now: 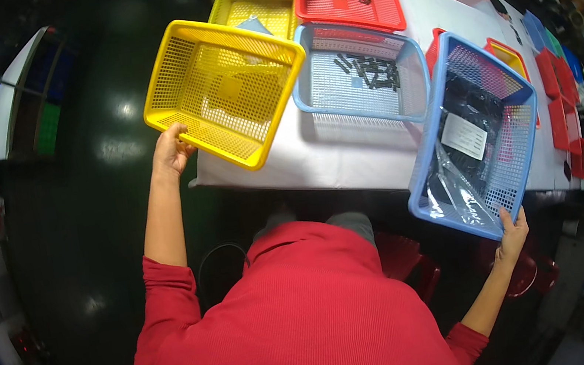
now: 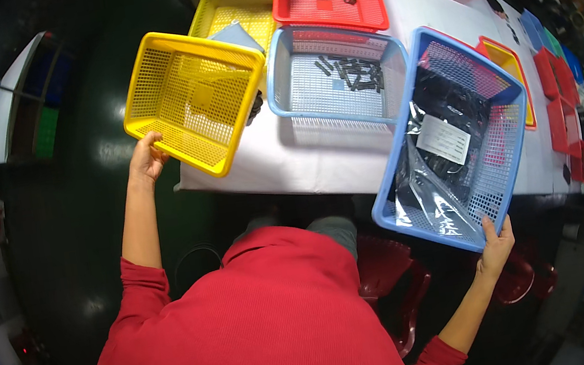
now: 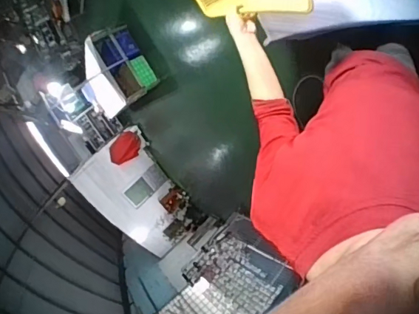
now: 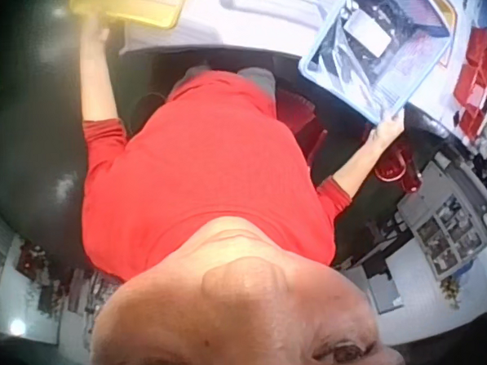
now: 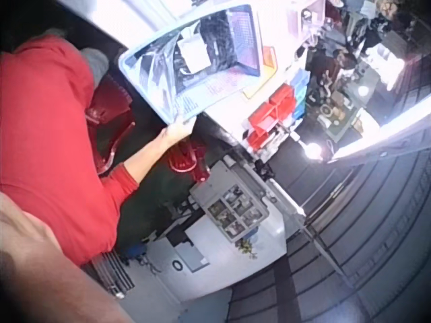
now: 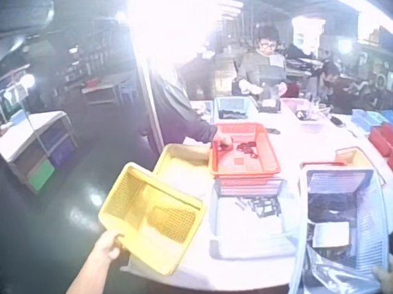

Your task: The person walks to a table and sorts small black plastic parts from a yellow basket into a clear plastic bag. They handle the parts one by one, placing them into the bag and then into a blue basket.

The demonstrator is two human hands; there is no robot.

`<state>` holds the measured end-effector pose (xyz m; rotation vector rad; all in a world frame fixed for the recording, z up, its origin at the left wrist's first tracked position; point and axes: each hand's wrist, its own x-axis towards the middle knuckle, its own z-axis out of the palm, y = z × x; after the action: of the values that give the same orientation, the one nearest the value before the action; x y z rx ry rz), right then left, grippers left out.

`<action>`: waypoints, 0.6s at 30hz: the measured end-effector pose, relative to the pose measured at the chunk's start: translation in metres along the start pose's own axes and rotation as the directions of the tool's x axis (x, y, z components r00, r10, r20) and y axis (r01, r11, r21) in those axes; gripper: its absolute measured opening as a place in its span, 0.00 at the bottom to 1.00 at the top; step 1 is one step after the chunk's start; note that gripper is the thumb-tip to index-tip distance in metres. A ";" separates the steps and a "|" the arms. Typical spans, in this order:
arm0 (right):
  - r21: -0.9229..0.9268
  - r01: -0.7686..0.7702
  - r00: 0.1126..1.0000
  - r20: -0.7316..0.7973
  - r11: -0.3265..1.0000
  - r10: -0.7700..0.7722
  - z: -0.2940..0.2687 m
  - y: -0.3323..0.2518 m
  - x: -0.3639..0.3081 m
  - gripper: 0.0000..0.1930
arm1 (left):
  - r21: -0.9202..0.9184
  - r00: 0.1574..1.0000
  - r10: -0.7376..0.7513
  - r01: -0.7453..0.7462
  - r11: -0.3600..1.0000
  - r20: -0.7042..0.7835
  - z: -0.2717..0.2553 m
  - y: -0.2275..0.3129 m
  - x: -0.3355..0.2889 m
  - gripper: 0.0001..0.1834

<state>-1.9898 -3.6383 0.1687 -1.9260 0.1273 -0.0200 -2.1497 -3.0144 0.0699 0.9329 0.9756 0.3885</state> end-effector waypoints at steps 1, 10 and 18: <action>-0.028 0.014 1.000 0.003 1.000 -0.014 0.001 -0.003 -0.009 0.11 | -0.056 0.998 0.017 -0.013 0.998 0.054 -0.001 0.008 0.007 0.16; -0.238 0.109 0.896 0.444 0.965 0.008 0.073 -0.031 -0.002 0.14 | -0.278 0.973 0.210 -0.229 0.933 -0.097 -0.059 0.059 -0.026 0.23; -0.166 0.326 0.511 0.859 0.931 -0.026 0.263 -0.001 0.023 0.16 | -0.268 0.896 0.240 -0.352 0.897 -0.375 -0.150 0.045 -0.084 0.24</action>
<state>-1.9467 -3.3950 0.0759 -2.0367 -0.7943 0.8643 -2.3150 -2.9698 0.1173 0.7197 1.0308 0.9716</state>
